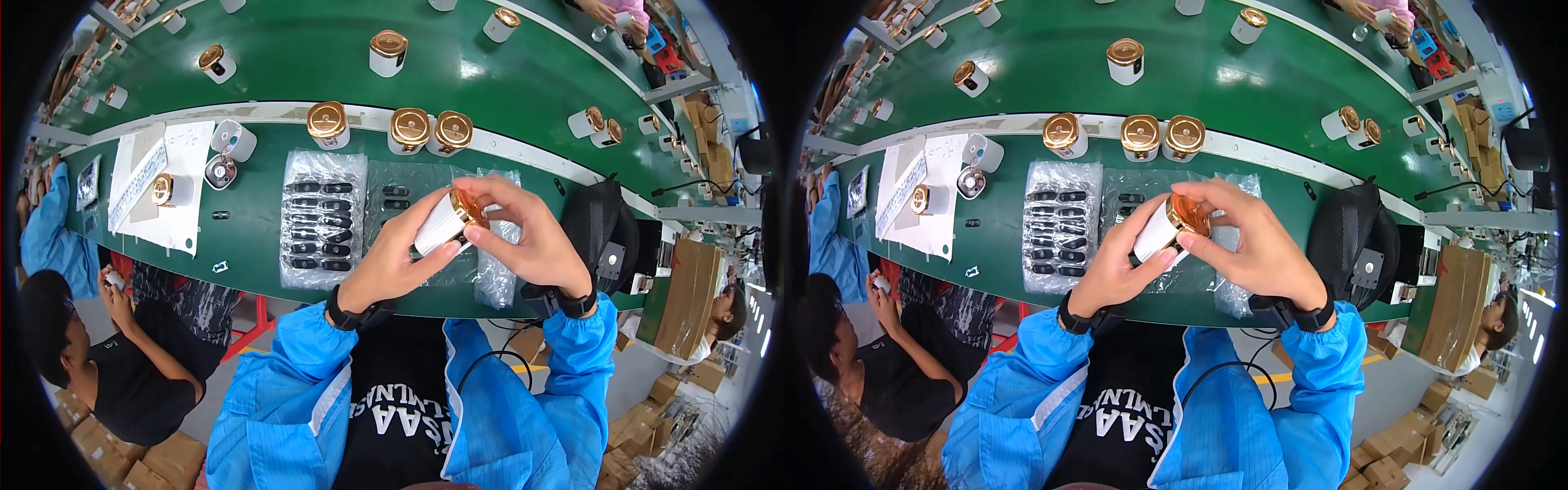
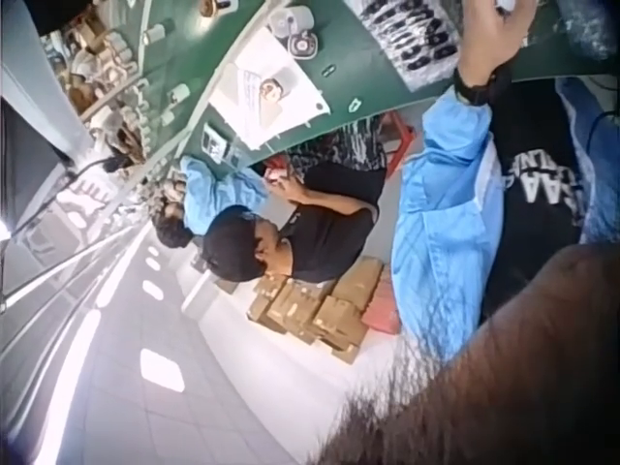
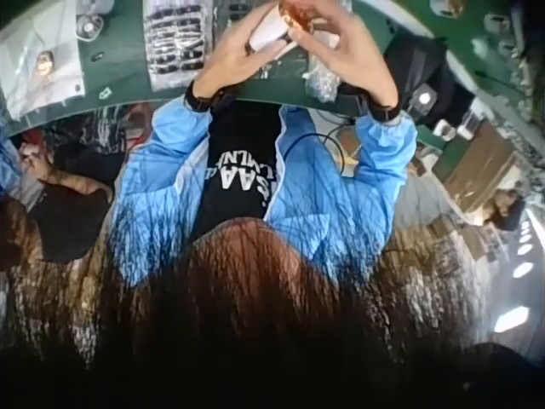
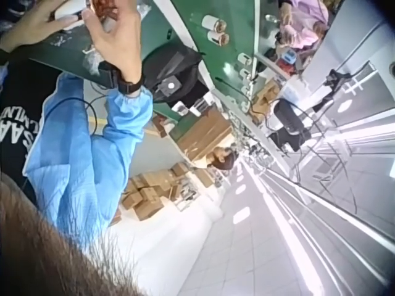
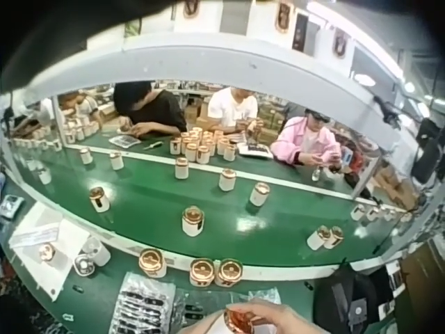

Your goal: Assembling and inspecting small electronic components on a factory production line.

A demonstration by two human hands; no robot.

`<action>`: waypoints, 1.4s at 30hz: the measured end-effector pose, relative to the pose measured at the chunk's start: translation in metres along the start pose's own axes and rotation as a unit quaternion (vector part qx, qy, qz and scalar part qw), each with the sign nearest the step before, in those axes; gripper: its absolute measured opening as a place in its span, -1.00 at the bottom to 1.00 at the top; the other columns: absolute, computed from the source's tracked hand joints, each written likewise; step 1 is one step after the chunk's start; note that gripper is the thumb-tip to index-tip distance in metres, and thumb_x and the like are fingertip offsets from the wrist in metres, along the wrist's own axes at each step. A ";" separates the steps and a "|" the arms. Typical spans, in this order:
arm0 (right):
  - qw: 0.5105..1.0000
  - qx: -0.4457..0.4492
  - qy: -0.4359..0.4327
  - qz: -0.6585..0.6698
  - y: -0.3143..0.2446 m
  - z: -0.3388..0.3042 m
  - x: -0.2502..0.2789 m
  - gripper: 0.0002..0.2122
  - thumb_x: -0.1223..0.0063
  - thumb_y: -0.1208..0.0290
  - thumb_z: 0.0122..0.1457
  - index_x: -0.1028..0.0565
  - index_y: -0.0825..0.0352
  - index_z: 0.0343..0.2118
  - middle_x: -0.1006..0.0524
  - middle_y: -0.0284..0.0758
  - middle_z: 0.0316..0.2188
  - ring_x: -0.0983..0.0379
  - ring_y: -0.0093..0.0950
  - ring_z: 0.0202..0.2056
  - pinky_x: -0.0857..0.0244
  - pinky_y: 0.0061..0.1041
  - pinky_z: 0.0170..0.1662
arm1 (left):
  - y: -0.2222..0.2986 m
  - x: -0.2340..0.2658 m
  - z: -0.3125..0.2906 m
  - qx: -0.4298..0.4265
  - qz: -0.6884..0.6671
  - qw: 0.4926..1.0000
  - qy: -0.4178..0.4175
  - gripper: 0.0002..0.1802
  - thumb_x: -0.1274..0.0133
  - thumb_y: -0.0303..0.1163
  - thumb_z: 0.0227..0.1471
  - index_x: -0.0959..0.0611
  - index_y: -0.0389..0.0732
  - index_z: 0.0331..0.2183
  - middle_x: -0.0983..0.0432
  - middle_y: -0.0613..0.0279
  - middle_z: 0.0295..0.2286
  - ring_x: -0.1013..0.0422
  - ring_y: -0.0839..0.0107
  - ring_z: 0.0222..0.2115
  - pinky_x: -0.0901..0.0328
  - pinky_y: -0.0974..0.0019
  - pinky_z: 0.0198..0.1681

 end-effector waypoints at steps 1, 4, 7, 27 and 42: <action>1.000 -0.012 -0.008 -0.001 0.001 0.000 -0.001 -0.50 -0.25 0.54 0.28 -0.46 0.34 0.28 -0.55 -0.31 -0.01 -0.53 -0.49 0.01 -0.46 -0.41 0.12 | 0.000 0.000 0.000 -0.004 -0.003 1.000 -0.004 -0.25 -0.22 -0.33 0.25 -0.33 -0.35 0.34 -0.54 -0.17 0.09 -0.54 0.07 0.08 -0.38 0.12 0.13; 0.999 -0.035 -0.027 -0.002 0.004 0.001 -0.006 -0.51 -0.25 0.55 0.27 -0.47 0.34 0.28 -0.54 -0.30 -0.02 -0.53 -0.48 0.00 -0.49 -0.41 0.10 | 0.004 0.003 -0.003 -0.013 0.022 1.000 0.005 -0.25 -0.20 -0.37 0.24 -0.32 -0.36 0.35 -0.56 -0.11 0.09 -0.52 0.17 0.09 -0.36 0.16 0.15; 0.999 -0.017 -0.029 -0.011 0.006 0.005 -0.011 -0.51 -0.25 0.55 0.27 -0.48 0.33 0.27 -0.53 -0.32 -0.01 -0.53 -0.48 -0.01 -0.51 -0.43 0.05 | 0.003 0.007 -0.003 -0.011 0.033 0.999 0.007 -0.26 -0.17 -0.40 0.25 -0.31 -0.36 0.36 -0.53 -0.09 0.12 -0.51 0.19 0.10 -0.36 0.18 0.15; 0.872 0.128 0.164 -0.443 0.064 0.110 0.113 -0.24 -0.39 0.44 0.11 -0.30 0.24 0.40 -0.42 -0.02 0.22 -0.43 -0.02 0.18 -0.33 -0.24 0.25 | -0.009 0.019 -0.032 0.084 -0.028 0.995 0.040 -0.60 -0.06 -0.48 0.35 -0.54 -0.30 0.18 -0.45 0.06 0.11 -0.54 0.33 0.01 -0.45 0.29 0.00; 0.967 0.046 -0.091 -0.235 0.024 0.064 0.039 -0.33 -0.53 0.37 0.00 -0.46 0.31 0.20 -0.64 -0.27 -0.11 -0.60 -0.39 -0.11 -0.46 -0.34 -0.05 | -0.009 0.046 -0.027 0.051 -0.074 0.978 0.187 -0.64 -0.04 -0.37 0.41 -0.55 -0.29 0.15 -0.56 0.14 0.00 -0.53 0.41 -0.02 -0.45 0.38 -0.04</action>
Point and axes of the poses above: each hand's wrist, its own z-axis towards the middle knuckle, its own x-axis out of the back of the hand, y = z × x, the point moved 8 cm from there along z, towards the middle knuckle
